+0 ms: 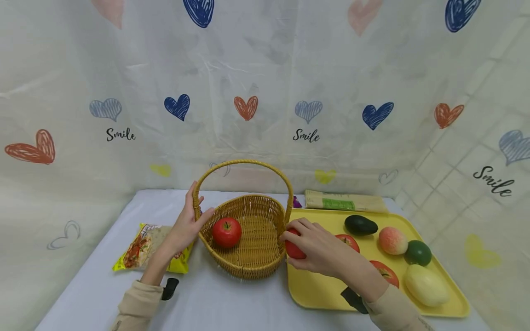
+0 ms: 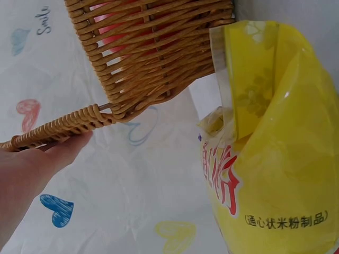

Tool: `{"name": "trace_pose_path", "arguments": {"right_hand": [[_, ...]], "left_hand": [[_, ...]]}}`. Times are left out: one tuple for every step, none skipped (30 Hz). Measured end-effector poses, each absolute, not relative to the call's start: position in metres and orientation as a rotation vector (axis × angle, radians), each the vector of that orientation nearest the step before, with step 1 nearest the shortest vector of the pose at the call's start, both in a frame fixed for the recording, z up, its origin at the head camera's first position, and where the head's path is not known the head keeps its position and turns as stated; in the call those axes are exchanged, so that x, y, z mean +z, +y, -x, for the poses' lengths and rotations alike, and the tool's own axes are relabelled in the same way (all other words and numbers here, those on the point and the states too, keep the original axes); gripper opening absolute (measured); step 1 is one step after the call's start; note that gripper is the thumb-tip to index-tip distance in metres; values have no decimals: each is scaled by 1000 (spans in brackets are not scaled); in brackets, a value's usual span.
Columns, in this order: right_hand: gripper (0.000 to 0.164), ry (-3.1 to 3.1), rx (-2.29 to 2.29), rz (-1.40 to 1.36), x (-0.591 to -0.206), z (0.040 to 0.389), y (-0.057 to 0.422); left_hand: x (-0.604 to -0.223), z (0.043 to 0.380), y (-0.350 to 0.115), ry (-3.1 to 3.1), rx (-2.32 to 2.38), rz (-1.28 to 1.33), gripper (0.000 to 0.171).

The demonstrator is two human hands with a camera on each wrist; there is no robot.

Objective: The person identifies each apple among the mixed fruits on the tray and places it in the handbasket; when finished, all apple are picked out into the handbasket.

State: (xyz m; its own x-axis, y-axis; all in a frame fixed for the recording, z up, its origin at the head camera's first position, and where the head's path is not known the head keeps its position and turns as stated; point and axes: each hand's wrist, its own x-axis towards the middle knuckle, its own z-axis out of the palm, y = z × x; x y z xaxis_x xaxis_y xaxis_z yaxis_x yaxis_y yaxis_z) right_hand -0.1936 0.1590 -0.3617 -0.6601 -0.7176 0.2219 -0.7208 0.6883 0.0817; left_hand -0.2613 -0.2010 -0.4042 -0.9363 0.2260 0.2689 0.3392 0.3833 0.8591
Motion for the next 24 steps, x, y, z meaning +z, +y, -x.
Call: {"name": "trace_pose_path", "arguments": {"right_hand": [[39, -2662, 14, -1166, -359, 196, 154], [40, -2662, 11, -1177, -357, 198, 149], [41, -2662, 8, -1189, -355, 200, 144], [41, -2665, -2, -1197, -354, 203, 139], [42, -2665, -7, -1208, -352, 205, 134], [42, -2665, -13, -1218, -351, 207, 130], [42, -2661, -25, -1228, -351, 210, 125], [42, -2655, -43, -1239, -351, 212, 120], [41, -2646, -61, -1250, -351, 215, 116], [40, -2633, -76, -1261, -352, 218, 111], [40, -2623, -91, -1270, -353, 220, 107], [39, -2615, -111, -1275, -354, 223, 103], [38, -2609, -132, -1277, -354, 226, 99], [38, -2606, -153, -1273, -355, 229, 95], [39, -2604, -166, -1268, -356, 232, 93], [40, -2611, -177, -1263, -356, 236, 90], [40, -2619, -187, -1258, -356, 239, 88], [39, -2629, -187, -1258, -357, 243, 86], [38, -2647, -181, -1255, -357, 247, 84], [39, -2669, -181, -1251, -357, 251, 82], [38, -2694, -169, -1251, -358, 255, 80], [38, -2727, -160, -1250, -358, 259, 78], [38, -2763, -147, -1246, -359, 264, 75], [39, -2802, -140, -1239, -360, 268, 73]], "left_hand": [[-404, 261, -201, -2519, -1606, 514, 91], [-404, 261, -202, -2517, -1605, 513, 91], [-404, 261, -202, -2513, -1609, 515, 91], [-404, 262, -203, -2511, -1611, 518, 91], [-404, 262, -203, -2507, -1617, 523, 91], [-405, 262, -203, -2503, -1621, 530, 91], [-405, 262, -203, -2501, -1624, 534, 91], [-404, 263, -202, -2500, -1623, 537, 91], [-404, 263, -202, -2498, -1624, 539, 91], [-404, 263, -202, -2497, -1622, 539, 91], [-404, 262, -202, -2495, -1623, 537, 91], [-404, 262, -202, -2494, -1623, 534, 91], [-404, 263, -202, -2490, -1625, 535, 91], [-405, 263, -202, -2489, -1628, 539, 91], [-405, 263, -201, -2486, -1632, 545, 91], [-405, 264, -201, -2487, -1633, 551, 90], [-405, 264, -200, -2487, -1635, 556, 90], [-405, 265, -199, -2487, -1638, 562, 90], [-405, 265, -199, -2488, -1634, 565, 90], [-405, 265, -199, -2489, -1631, 562, 90], [-405, 265, -199, -2489, -1626, 560, 90], [-405, 265, -199, -2489, -1621, 553, 90], [-405, 264, -200, -2488, -1619, 548, 90], [-405, 264, -200, -2486, -1617, 545, 90]]}}
